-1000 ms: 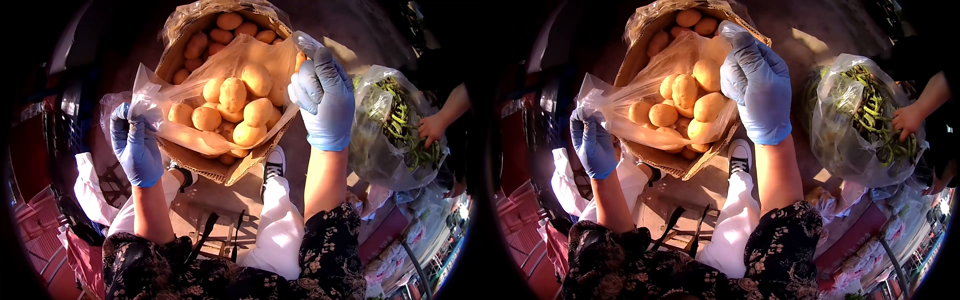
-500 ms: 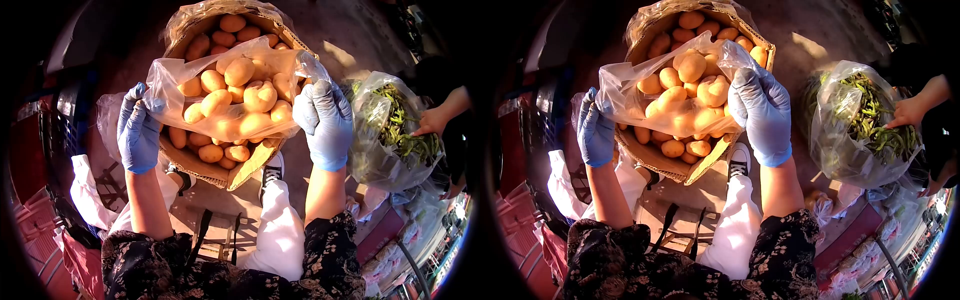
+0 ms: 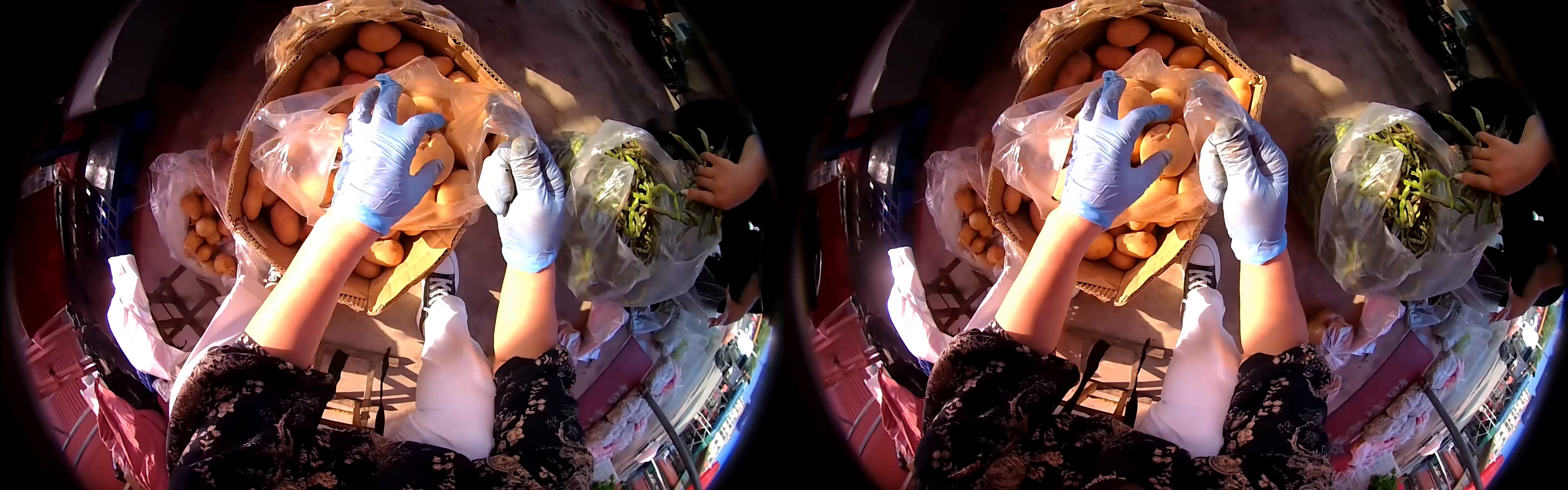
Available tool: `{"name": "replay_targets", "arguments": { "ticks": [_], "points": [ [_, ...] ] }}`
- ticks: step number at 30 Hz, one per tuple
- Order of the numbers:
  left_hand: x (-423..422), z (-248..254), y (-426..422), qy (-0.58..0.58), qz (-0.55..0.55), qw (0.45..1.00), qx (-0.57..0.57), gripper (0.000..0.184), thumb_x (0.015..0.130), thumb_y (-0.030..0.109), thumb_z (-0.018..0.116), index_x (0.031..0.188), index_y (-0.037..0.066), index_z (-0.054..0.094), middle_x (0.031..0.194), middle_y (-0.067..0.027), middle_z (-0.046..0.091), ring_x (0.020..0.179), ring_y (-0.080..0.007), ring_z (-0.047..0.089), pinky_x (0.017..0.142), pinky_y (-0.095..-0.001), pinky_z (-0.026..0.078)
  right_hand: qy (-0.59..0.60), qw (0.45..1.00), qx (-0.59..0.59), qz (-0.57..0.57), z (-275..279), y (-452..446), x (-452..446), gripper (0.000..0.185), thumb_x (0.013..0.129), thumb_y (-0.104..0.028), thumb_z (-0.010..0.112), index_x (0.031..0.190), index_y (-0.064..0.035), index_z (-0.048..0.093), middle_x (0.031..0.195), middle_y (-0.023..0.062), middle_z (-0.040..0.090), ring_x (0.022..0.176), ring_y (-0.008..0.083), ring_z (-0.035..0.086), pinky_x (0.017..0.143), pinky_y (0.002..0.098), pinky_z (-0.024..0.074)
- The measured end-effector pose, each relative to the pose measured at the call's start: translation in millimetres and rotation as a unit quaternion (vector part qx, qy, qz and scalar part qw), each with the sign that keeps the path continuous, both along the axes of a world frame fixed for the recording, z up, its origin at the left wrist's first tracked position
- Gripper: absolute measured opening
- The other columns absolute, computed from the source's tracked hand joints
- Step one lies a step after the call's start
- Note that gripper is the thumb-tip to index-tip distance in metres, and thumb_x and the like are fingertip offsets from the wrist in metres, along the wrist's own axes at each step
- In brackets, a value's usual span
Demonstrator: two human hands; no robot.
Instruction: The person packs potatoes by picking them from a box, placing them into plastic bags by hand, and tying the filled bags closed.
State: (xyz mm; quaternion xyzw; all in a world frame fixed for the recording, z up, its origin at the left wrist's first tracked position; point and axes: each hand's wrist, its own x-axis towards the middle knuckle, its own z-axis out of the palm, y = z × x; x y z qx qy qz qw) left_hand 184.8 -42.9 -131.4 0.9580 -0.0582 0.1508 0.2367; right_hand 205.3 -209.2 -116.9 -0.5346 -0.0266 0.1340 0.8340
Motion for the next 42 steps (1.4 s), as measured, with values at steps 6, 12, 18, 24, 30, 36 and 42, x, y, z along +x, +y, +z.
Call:
{"name": "replay_targets", "arguments": {
  "ticks": [6, 12, 18, 24, 30, 36, 42],
  "points": [
    [25.0, -28.2, -0.8, 0.184, -0.035, 0.971, 0.15, 0.072, 0.049, 0.044, 0.08, 0.115, 0.023, 0.06, 0.142, -0.021, 0.017, 0.119, -0.0505, 0.03, 0.095, -0.0468, 0.04, 0.025, 0.999, -0.032, 0.001, -14.8, 3.1, 1.4, 0.033, 0.093, -0.032, 0.05, 0.105, -0.0032, 0.062, 0.053, -0.005, 0.04, 0.044, 0.0039, 0.033, 0.041, 0.0198, 0.0253],
    [28.2, -44.1, 2.5, 0.122, 0.019, 0.991, 0.049, 0.059, 0.049, 0.049, 0.077, 0.1, 0.02, 0.068, 0.141, -0.0215, 0.022, 0.115, -0.0472, 0.035, 0.099, -0.0432, 0.036, 0.025, 0.999, -0.007, 0.019, -16.7, 4.9, 5.6, 0.028, 0.092, -0.03, 0.053, 0.104, -0.0071, 0.064, 0.057, -0.0054, 0.047, 0.046, 0.0025, 0.037, 0.043, 0.018, 0.0282],
    [13.2, -49.8, 36.3, 0.099, 0.05, 0.977, -0.182, 0.052, 0.066, 0.044, 0.072, 0.103, 0.008, 0.067, 0.137, -0.0196, 0.034, 0.121, -0.032, 0.042, 0.099, -0.0378, 0.038, 0.037, 0.999, -0.001, -0.006, -28.7, -1.9, 8.2, 0.033, 0.093, -0.032, 0.052, 0.104, -0.0041, 0.064, 0.054, -0.0057, 0.044, 0.045, 0.0026, 0.036, 0.042, 0.0184, 0.0278],
    [-28.5, 8.1, 53.2, 0.114, 0.037, 0.566, -0.815, 0.07, 0.081, 0.053, 0.049, 0.13, 0.004, 0.039, 0.127, -0.0153, 0.047, 0.115, -0.0311, 0.049, 0.096, -0.0521, 0.041, -0.034, 0.991, -0.119, -0.058, -34.4, -5.9, 12.5, 0.038, 0.093, -0.034, 0.05, 0.11, -0.0019, 0.061, 0.054, -0.0058, 0.036, 0.045, 0.0041, 0.031, 0.042, 0.0205, 0.0244],
    [-106.8, 18.9, 123.9, -0.048, 0.015, 0.623, -0.781, 0.069, 0.082, 0.051, 0.044, 0.129, 0.0, 0.042, 0.129, -0.0182, 0.046, 0.121, -0.0305, 0.044, 0.103, -0.0424, 0.035, 0.029, 0.999, -0.013, -0.026, -21.2, 3.0, 4.1, 0.035, 0.093, -0.031, 0.05, 0.109, -0.002, 0.061, 0.054, -0.0059, 0.036, 0.046, 0.004, 0.031, 0.043, 0.0205, 0.024],
    [-130.1, -51.6, 133.2, 0.04, 0.316, 0.933, -0.167, 0.044, 0.067, 0.028, 0.073, 0.096, -0.002, 0.063, 0.131, -0.0254, 0.035, 0.124, -0.0353, 0.035, 0.102, -0.0353, 0.03, -0.126, 0.982, -0.121, 0.072, -21.3, 52.9, -24.7, 0.028, 0.093, -0.022, 0.052, 0.111, -0.0023, 0.061, 0.067, -0.0005, 0.055, 0.056, 0.0068, 0.046, 0.051, 0.0206, 0.0368],
    [-117.8, -15.8, 99.3, 0.233, 0.275, 0.927, 0.1, 0.045, 0.063, 0.039, 0.07, 0.097, 0.011, 0.068, 0.139, -0.0309, 0.025, 0.114, -0.0432, 0.04, 0.096, -0.0437, 0.036, -0.548, 0.588, -0.562, 0.195, -11.2, 93.7, -37.9, 0.014, 0.082, -0.019, 0.058, 0.079, -0.0056, 0.059, 0.071, 0.0106, 0.058, 0.067, 0.0258, 0.057, 0.067, 0.0386, 0.0421]
  ]
}}
